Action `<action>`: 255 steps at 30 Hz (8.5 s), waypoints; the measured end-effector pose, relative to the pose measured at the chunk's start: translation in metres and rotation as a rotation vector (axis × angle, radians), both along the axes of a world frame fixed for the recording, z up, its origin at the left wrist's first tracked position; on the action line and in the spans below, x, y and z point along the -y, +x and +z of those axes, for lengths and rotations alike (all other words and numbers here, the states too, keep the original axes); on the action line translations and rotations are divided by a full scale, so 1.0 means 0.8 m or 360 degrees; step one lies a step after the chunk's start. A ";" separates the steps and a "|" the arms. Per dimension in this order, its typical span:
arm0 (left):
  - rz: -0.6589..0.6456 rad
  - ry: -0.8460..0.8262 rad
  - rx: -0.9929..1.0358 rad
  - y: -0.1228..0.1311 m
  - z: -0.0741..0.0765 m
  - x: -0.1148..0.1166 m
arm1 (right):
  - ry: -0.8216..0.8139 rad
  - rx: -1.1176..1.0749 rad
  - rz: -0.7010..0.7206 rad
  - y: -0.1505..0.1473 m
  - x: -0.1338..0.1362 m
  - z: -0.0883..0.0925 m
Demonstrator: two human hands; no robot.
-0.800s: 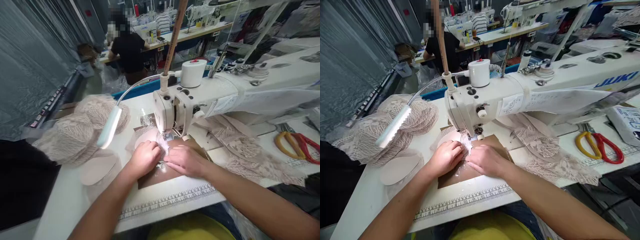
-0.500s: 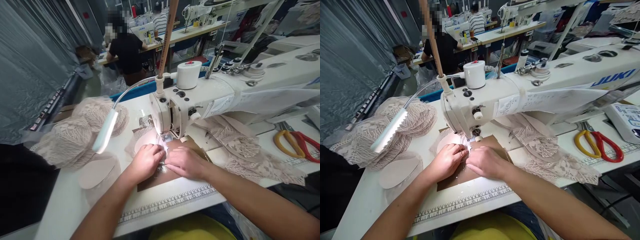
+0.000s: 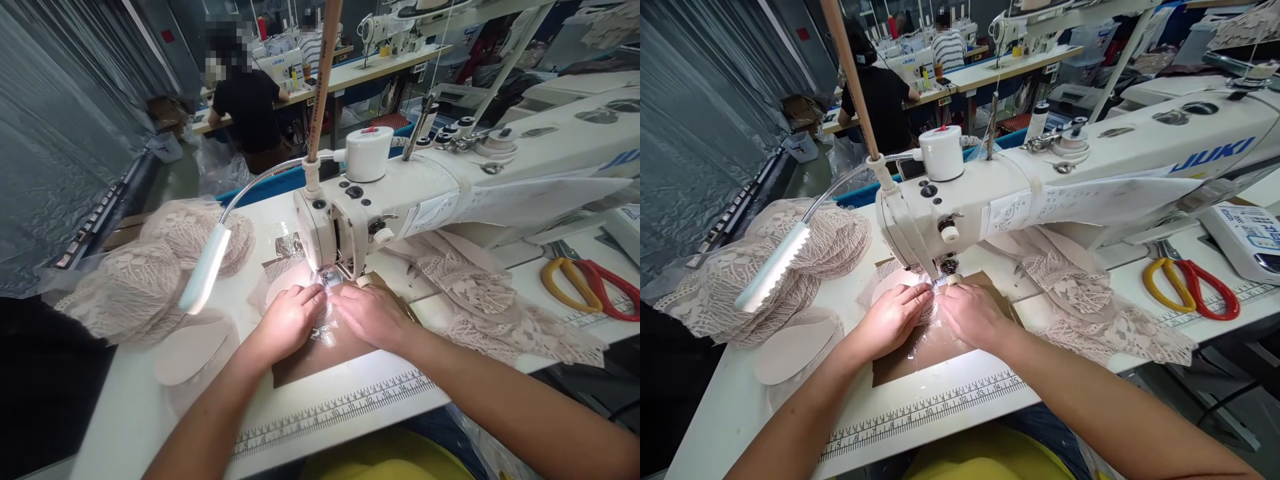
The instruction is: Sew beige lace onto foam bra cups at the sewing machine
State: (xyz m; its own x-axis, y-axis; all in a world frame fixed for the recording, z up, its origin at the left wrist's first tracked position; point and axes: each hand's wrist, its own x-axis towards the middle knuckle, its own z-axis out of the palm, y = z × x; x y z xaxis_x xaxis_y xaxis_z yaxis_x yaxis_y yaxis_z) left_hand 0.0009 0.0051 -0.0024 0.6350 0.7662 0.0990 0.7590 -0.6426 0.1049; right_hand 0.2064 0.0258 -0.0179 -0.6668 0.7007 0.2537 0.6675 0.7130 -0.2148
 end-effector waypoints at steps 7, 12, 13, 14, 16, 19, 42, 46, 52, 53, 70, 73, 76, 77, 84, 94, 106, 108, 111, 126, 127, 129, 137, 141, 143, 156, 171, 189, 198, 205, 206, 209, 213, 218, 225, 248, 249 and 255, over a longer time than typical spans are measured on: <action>-0.0013 0.0054 -0.0112 0.004 -0.003 -0.007 | 0.0023 0.0005 -0.0021 -0.001 0.001 0.000; 0.0038 0.0066 -0.0191 0.009 0.000 -0.006 | 0.0065 0.0036 -0.0056 -0.003 -0.001 -0.002; 0.0055 0.0072 -0.0197 0.010 0.000 -0.006 | 0.0074 0.0045 -0.0069 -0.004 -0.001 -0.002; 0.0068 0.0078 -0.0202 0.011 0.001 -0.006 | 0.0082 0.0054 -0.0080 -0.005 -0.002 -0.002; 0.0094 0.0092 -0.0204 0.013 0.001 -0.005 | 0.0090 0.0072 -0.0095 -0.006 -0.002 -0.001; 0.0139 0.0108 -0.0181 0.014 0.002 -0.006 | 0.0103 0.0073 -0.0117 -0.008 -0.003 -0.001; 0.0092 0.0097 -0.0065 0.010 -0.004 0.000 | 0.0087 0.0147 -0.0089 -0.003 0.003 0.001; 0.0104 0.0101 -0.0040 0.011 -0.006 -0.006 | 0.0067 0.0167 -0.0148 -0.007 0.001 0.001; 0.0208 0.0128 0.0015 0.012 -0.005 -0.011 | 0.0048 0.0128 -0.0146 -0.007 -0.001 0.004; 0.0224 0.0133 0.0029 0.011 -0.005 -0.011 | 0.0039 0.0118 -0.0134 -0.006 -0.002 0.004; 0.0683 0.0189 0.0208 -0.022 -0.014 -0.022 | 0.0138 0.0008 -0.0042 -0.001 -0.005 -0.006; 0.0760 0.0167 0.0198 -0.034 0.003 -0.014 | 0.0195 -0.0035 -0.0001 0.002 -0.009 -0.015; 0.0899 0.0201 0.0126 -0.053 0.037 0.012 | 0.0212 -0.0041 0.0039 0.003 -0.013 -0.020; 0.0979 0.0203 0.0066 -0.063 0.049 0.026 | 0.0210 -0.0039 0.0056 0.004 -0.013 -0.021; 0.1962 0.0003 -0.0382 -0.156 0.063 0.137 | 0.0173 -0.0032 0.0089 0.006 -0.012 -0.019; 0.1264 -0.0983 0.1954 -0.113 0.024 0.186 | 0.0034 0.0000 0.0010 0.002 -0.007 -0.008; 0.0779 -0.1149 0.1284 -0.011 0.030 0.066 | -0.0332 -0.0621 -0.0040 0.016 0.004 0.017; 0.0720 -0.1249 0.1333 -0.009 0.030 0.053 | -0.0284 -0.0568 0.0073 0.017 0.005 0.019; 0.0732 -0.1430 0.1438 -0.006 0.033 0.034 | -0.0242 -0.0401 0.0272 0.014 0.008 0.018; 0.0493 -0.1183 0.1603 0.012 0.002 -0.019 | -0.0290 -0.0259 0.0342 0.007 0.007 0.015; 0.0491 -0.1114 0.1572 0.012 0.000 -0.018 | -0.0270 -0.0257 0.0317 0.007 0.006 0.014; 0.0501 -0.0994 0.1484 0.013 -0.004 -0.017 | -0.0211 -0.0253 0.0242 0.006 0.004 0.012; 0.0667 -0.0446 0.0995 0.006 0.004 -0.009 | -0.0058 -0.0146 0.0119 0.002 0.001 0.001; 0.0681 -0.0102 0.0734 0.007 0.024 0.013 | -0.0067 -0.0116 0.0103 0.001 0.001 0.001; 0.0537 0.0006 0.0528 0.014 0.030 0.026 | -0.0085 -0.0106 0.0098 0.001 0.002 0.002; 0.0253 -0.0127 0.0069 0.028 0.015 0.025 | -0.0125 0.0038 -0.0055 0.002 0.000 0.005; 0.0197 -0.0223 -0.0065 0.015 0.014 0.006 | -0.0219 0.0041 -0.0065 -0.002 -0.005 0.012; 0.0175 -0.0169 -0.0157 0.015 0.014 0.002 | -0.0235 0.0111 -0.0135 -0.007 -0.006 0.013; 0.0047 -0.0212 -0.0171 0.003 0.015 -0.014 | -0.0182 0.0110 -0.0172 -0.007 -0.006 0.013; 0.0044 -0.0076 -0.0167 -0.003 0.025 -0.005 | -0.0261 -0.0001 -0.0142 0.001 -0.007 0.014; 0.0047 -0.0039 -0.0156 -0.001 0.027 -0.001 | -0.0267 -0.0044 -0.0139 0.002 -0.007 0.013; 0.0008 -0.0001 -0.0067 0.008 0.028 0.011 | -0.0261 -0.0107 -0.0121 0.005 -0.006 0.010; 0.0021 -0.0002 0.0103 0.019 0.018 0.019 | -0.0233 -0.0098 -0.0094 0.006 -0.005 0.006; 0.0032 0.0016 0.0173 0.016 0.007 0.019 | -0.0181 -0.0027 0.0017 0.008 -0.004 0.003; 0.0007 0.0023 0.0208 0.011 0.003 0.014 | -0.0102 0.0005 0.0033 0.006 -0.002 0.002; -0.0184 0.0084 0.0253 0.001 -0.010 0.005 | -0.0066 -0.0018 0.0033 0.002 -0.001 0.003; -0.0173 0.0082 0.0259 0.000 -0.011 0.005 | -0.0073 -0.0024 0.0038 0.002 -0.001 0.003; -0.0153 0.0089 0.0252 -0.002 -0.014 0.004 | -0.0109 -0.0033 0.0042 0.004 -0.002 0.000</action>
